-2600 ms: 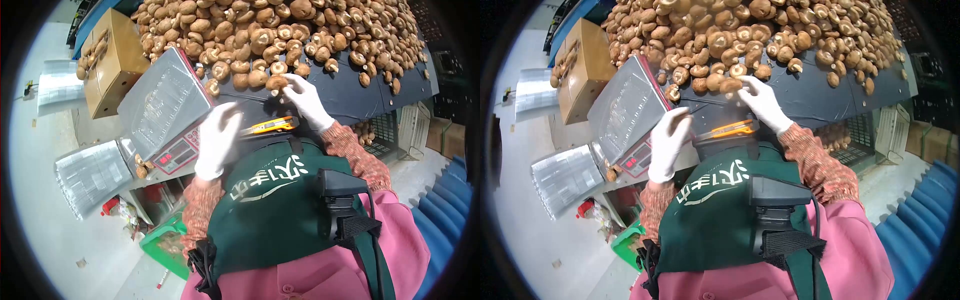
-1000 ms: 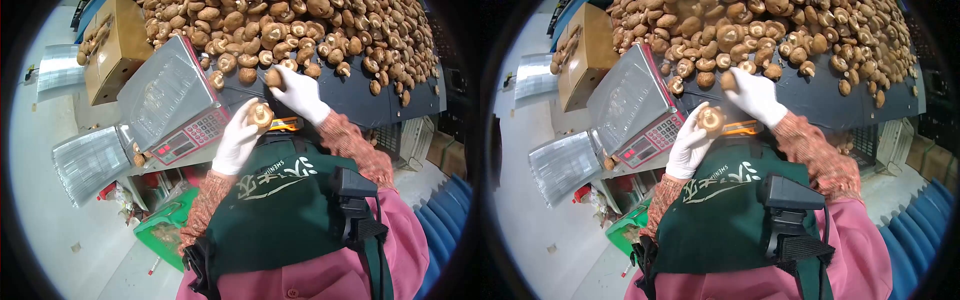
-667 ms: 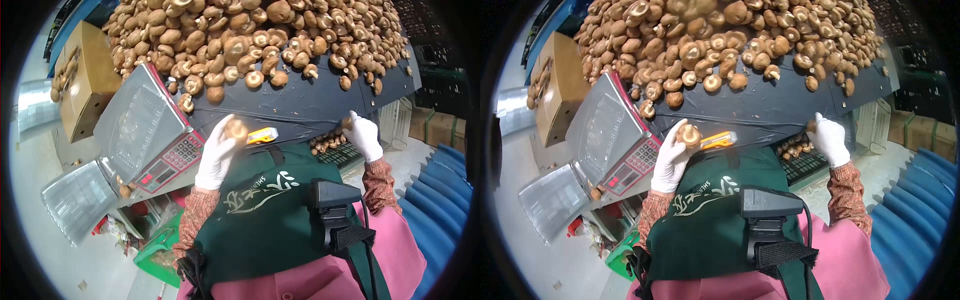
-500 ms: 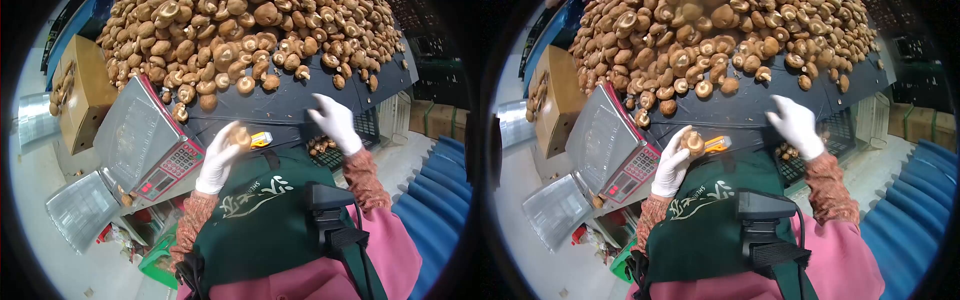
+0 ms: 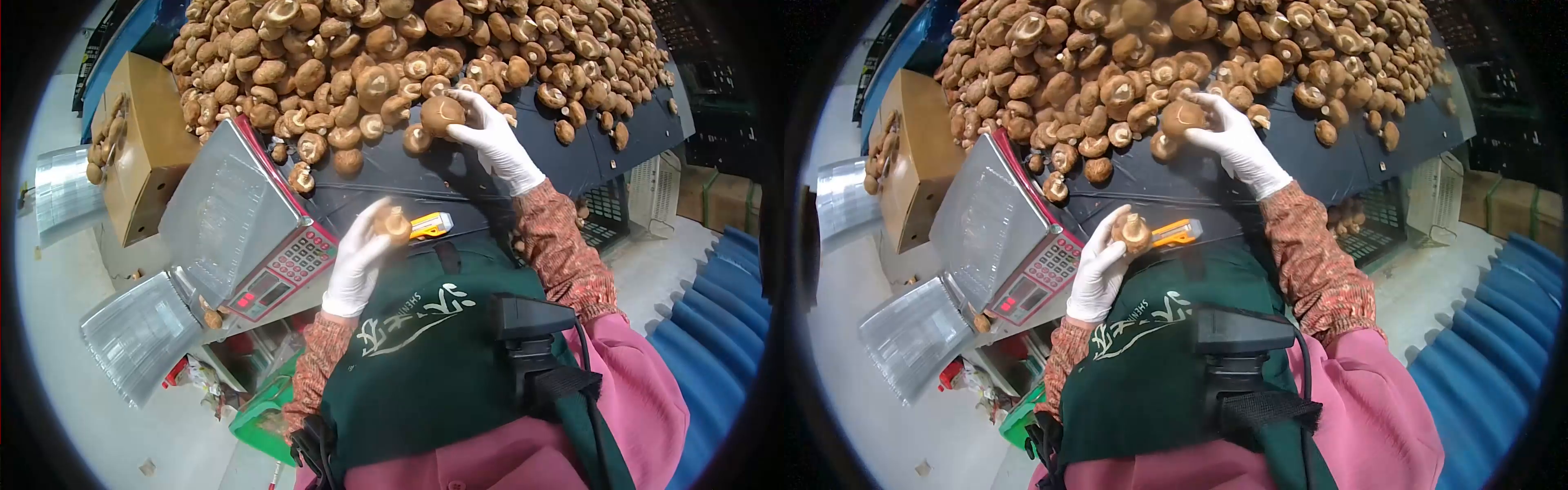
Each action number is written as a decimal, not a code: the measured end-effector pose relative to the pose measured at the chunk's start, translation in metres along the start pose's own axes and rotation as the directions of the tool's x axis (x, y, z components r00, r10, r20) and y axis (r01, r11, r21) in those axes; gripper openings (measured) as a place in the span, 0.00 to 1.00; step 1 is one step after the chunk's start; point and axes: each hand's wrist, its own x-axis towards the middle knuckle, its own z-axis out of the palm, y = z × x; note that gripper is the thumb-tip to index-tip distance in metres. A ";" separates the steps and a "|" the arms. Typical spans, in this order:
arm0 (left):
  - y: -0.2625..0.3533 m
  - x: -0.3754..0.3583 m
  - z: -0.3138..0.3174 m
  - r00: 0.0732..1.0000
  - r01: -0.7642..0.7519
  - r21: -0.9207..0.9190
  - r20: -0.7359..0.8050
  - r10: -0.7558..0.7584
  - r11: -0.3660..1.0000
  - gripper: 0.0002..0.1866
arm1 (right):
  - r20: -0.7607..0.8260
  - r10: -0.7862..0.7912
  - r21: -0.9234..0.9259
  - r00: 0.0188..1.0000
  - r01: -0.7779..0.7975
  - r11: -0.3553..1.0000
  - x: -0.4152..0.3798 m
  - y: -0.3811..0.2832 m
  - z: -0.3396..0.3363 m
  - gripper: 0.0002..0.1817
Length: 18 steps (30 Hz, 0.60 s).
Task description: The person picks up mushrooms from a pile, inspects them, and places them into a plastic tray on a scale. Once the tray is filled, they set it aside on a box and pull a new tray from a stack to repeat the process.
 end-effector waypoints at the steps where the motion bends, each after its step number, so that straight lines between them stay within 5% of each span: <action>1: -0.001 0.001 0.001 1.000 0.004 -0.050 0.009 -0.004 0.999 0.36 | 0.014 0.010 0.112 1.000 -0.011 0.994 -0.007 0.003 -0.006 0.40; 8: -0.004 0.007 0.005 0.997 0.010 -0.008 0.073 -0.009 1.000 0.38 | 0.091 0.023 0.364 0.996 -0.055 0.930 -0.041 -0.004 0.001 0.40; 11: -0.001 0.004 0.004 0.997 0.002 -0.007 0.073 -0.001 1.000 0.38 | 0.087 0.064 0.198 0.994 -0.080 0.977 -0.059 -0.016 -0.007 0.39; 15: 0.000 -0.001 -0.004 0.998 -0.025 -0.039 0.061 0.028 0.999 0.38 | 0.019 0.113 -0.330 0.993 -0.101 0.939 -0.117 -0.048 -0.063 0.33; 17: 0.000 0.000 -0.006 0.998 -0.024 -0.054 0.054 0.027 0.998 0.38 | -0.061 0.185 -0.697 0.981 -0.175 0.696 -0.149 -0.061 -0.100 0.33; 18: -0.001 0.001 -0.006 0.998 -0.023 -0.060 0.049 0.026 0.998 0.38 | -0.097 0.125 -0.931 0.987 -0.135 0.340 -0.158 -0.062 -0.111 0.31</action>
